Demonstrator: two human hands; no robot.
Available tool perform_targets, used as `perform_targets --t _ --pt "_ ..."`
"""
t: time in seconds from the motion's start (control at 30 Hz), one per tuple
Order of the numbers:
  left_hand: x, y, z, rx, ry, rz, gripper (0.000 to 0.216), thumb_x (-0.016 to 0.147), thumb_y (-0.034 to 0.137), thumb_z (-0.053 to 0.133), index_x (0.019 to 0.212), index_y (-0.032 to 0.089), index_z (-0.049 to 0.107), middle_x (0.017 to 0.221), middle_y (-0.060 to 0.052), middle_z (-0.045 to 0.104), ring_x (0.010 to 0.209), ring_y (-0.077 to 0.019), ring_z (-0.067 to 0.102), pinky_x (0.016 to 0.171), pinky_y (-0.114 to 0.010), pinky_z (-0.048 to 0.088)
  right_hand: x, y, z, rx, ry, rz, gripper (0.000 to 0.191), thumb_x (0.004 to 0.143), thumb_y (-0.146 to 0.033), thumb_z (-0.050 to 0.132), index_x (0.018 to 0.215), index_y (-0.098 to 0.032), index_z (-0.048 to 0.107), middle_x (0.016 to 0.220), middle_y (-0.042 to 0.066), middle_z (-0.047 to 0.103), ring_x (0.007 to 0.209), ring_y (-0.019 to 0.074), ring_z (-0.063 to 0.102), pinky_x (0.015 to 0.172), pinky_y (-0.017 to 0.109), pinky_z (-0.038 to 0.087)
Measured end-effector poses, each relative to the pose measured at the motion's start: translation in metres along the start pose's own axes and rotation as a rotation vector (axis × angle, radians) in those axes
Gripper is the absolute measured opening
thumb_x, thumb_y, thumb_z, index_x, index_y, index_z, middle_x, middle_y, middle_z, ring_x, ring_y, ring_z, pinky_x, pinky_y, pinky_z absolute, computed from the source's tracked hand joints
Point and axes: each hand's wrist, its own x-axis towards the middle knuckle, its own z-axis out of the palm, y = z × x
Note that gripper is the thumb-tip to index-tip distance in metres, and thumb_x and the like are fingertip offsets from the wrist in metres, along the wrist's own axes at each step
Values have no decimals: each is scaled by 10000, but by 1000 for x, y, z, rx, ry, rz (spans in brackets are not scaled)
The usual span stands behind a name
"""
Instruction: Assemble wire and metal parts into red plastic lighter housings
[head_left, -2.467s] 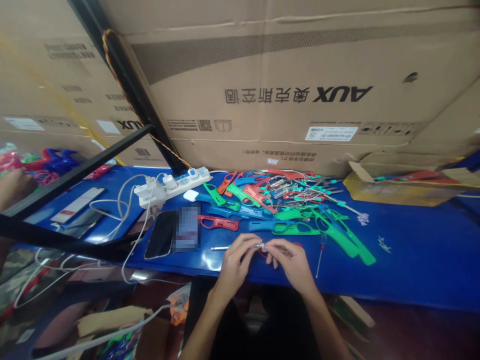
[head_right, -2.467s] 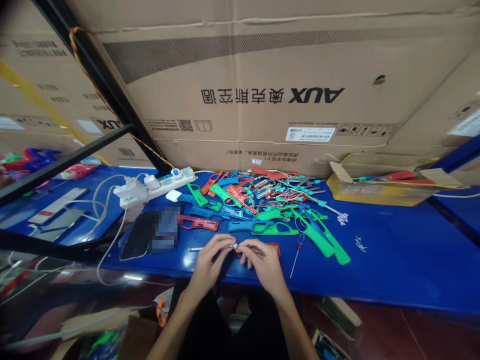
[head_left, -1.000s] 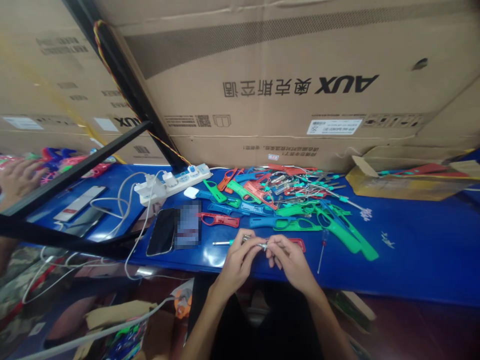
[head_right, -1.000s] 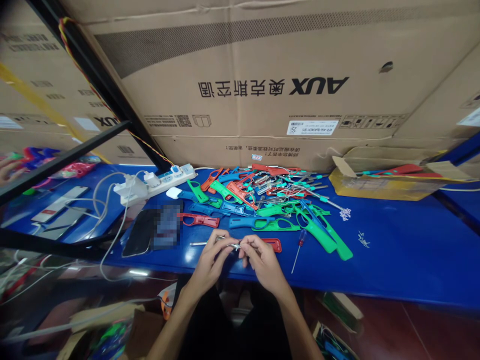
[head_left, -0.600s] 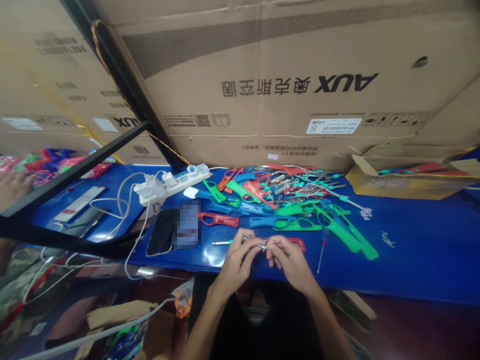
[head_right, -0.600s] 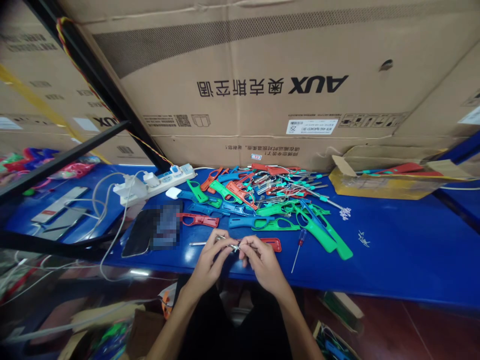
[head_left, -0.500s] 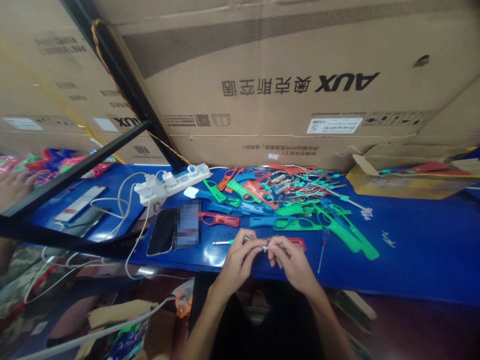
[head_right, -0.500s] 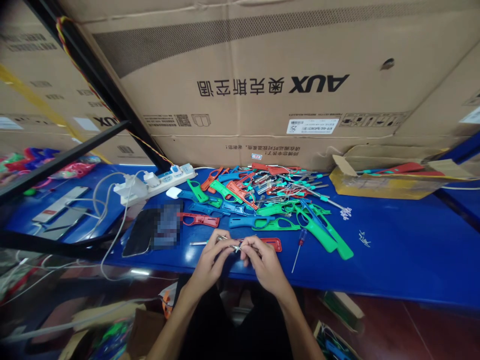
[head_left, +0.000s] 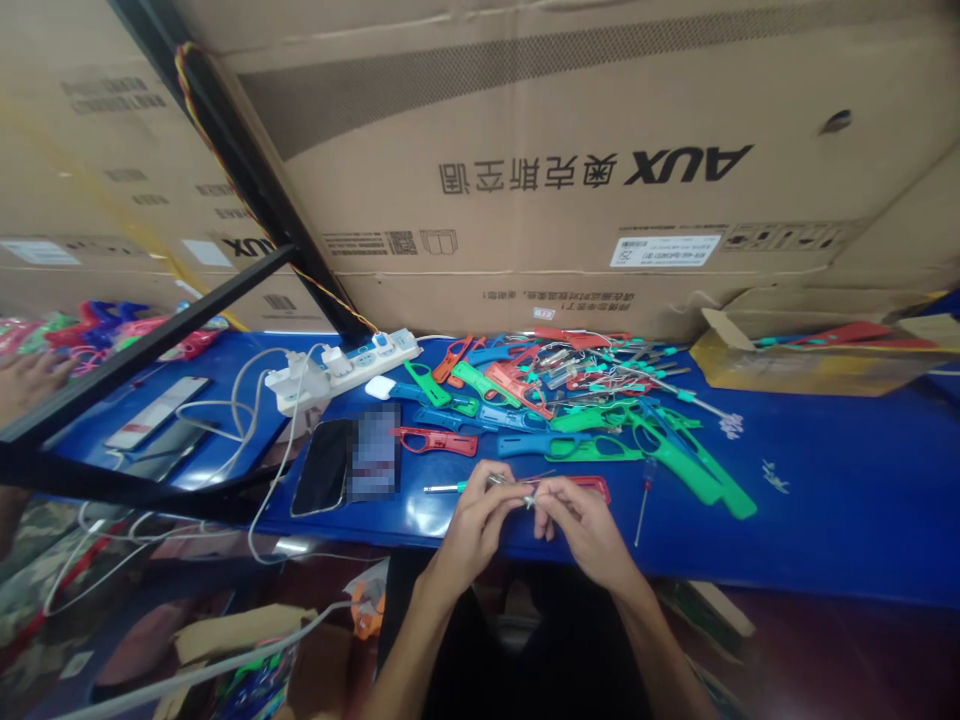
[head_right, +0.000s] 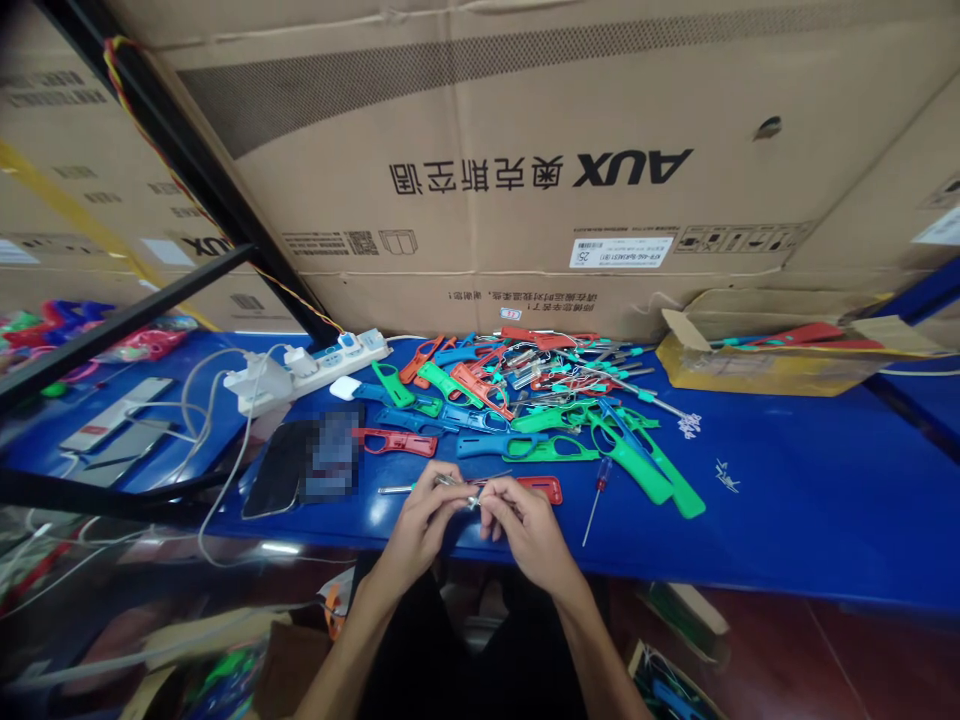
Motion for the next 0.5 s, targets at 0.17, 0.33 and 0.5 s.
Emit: perform_targets --t 0.17,0.33,0.5 --pt "1 2 1 14 24 -18 300 1041 172 497 1251 268 687 1118 -77 544 1017 -185 590 907 -335 493 0 -1 0 20 15 -5 284 973 -470 598 889 -204 651 695 9 684 528 117 543 542 259 456" --pt "2 7 1 -1 71 -89 251 1043 216 505 1204 230 697 1125 -85 574 1070 -199 600 956 -341 492 1 1 4 62 12 -28 320 1004 -495 524 1087 -209 642 762 22 681 585 136 602 530 258 473" --pt "1 6 1 -26 134 -141 240 1040 275 522 1197 223 695 1133 -85 596 1041 -192 619 931 -326 510 3 6 7 83 37 -59 445 956 -454 614 1350 -259 542 977 47 699 732 164 685 540 249 507"
